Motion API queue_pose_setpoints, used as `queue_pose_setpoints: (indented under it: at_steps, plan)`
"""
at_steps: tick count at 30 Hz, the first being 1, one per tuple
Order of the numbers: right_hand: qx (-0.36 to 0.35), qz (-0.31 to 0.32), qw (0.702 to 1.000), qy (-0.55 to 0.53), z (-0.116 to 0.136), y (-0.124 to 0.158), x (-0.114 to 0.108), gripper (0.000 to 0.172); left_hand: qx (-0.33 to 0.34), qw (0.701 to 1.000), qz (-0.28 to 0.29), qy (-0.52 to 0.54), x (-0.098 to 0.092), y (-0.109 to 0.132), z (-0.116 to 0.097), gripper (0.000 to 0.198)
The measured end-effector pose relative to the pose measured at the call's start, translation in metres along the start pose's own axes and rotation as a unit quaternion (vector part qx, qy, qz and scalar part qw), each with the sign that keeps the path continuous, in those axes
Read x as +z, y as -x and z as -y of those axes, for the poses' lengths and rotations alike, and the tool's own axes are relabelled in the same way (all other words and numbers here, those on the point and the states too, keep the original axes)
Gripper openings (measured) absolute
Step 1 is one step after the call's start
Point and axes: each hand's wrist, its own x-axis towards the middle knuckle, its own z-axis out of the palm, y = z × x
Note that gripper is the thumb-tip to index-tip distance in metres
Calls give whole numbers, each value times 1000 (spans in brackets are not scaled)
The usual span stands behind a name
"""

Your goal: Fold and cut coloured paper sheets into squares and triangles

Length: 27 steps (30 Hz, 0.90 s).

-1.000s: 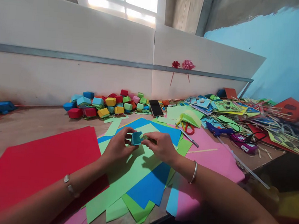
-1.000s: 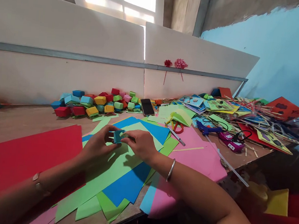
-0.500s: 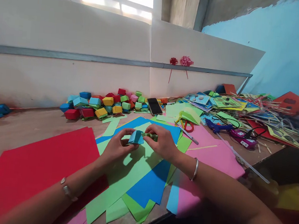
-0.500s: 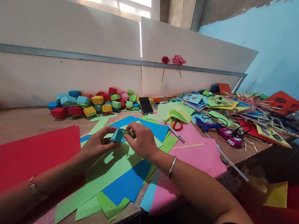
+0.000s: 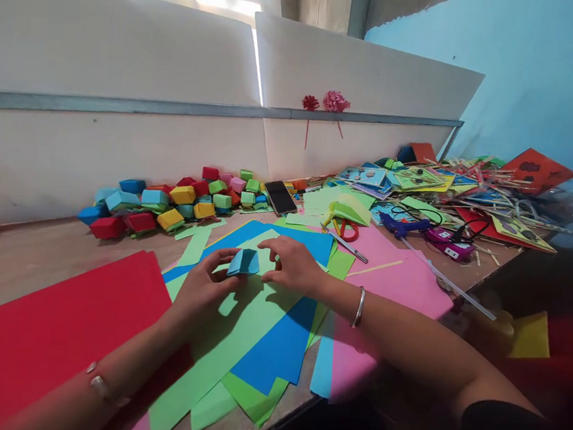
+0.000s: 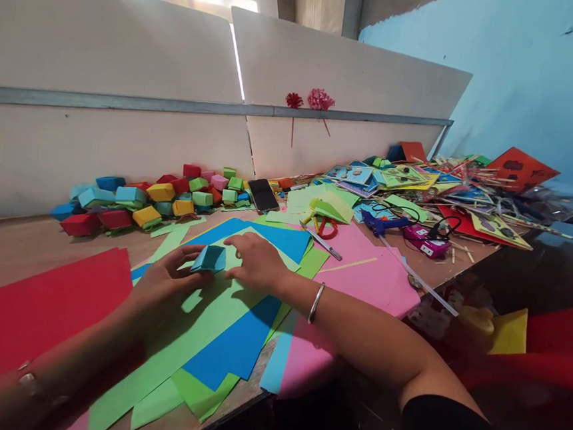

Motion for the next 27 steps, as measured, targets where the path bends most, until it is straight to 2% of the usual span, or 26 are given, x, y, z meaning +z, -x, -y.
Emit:
queue_pose_setpoints:
  at_steps: [4, 6, 9, 11, 12, 15, 17, 20, 23, 25, 27]
  plan:
    - [-24, 90, 994, -52, -6, -2, -30, 108, 4, 1000, -9, -27, -2, -2, -1, 64]
    - [-47, 135, 987, -70, -12, 0, -51, 120, 2, 999, -3, -42, -2, -3, -2, 64]
    - [-72, 196, 977, -54, -24, 4, -79, 126, 2, 998, 0, -60, -2, -2, -3, 65]
    - [-65, 217, 973, -32, -30, 6, -90, 118, 5, 998, -3, -66, -2, -2, -4, 66]
    - [-55, 216, 975, -20, -32, 6, -92, 106, 6, 998, -4, -68, -2, -2, -4, 67]
    - [-31, 177, 984, 0, -31, 4, -90, 50, 3, 997, 0, -72, -2, -1, -4, 67]
    - [-21, 145, 989, -27, -26, 2, -82, 24, -3, 998, 4, -69, -2, 0, -4, 69]
    - [1, 98, 988, -122, -18, 0, -66, 21, 0, 999, 13, -33, -2, 0, -1, 68]
    - [19, 48, 973, -224, -8, 1, -48, 21, 10, 999, 25, 21, -2, 0, 2, 65]
    - [23, 10, 973, -229, -2, 4, -38, 20, 7, 998, 28, 59, -1, 0, 3, 64]
    - [12, -39, 984, -171, 5, 6, -30, 19, -6, 994, 28, 103, 0, 0, 1, 61]
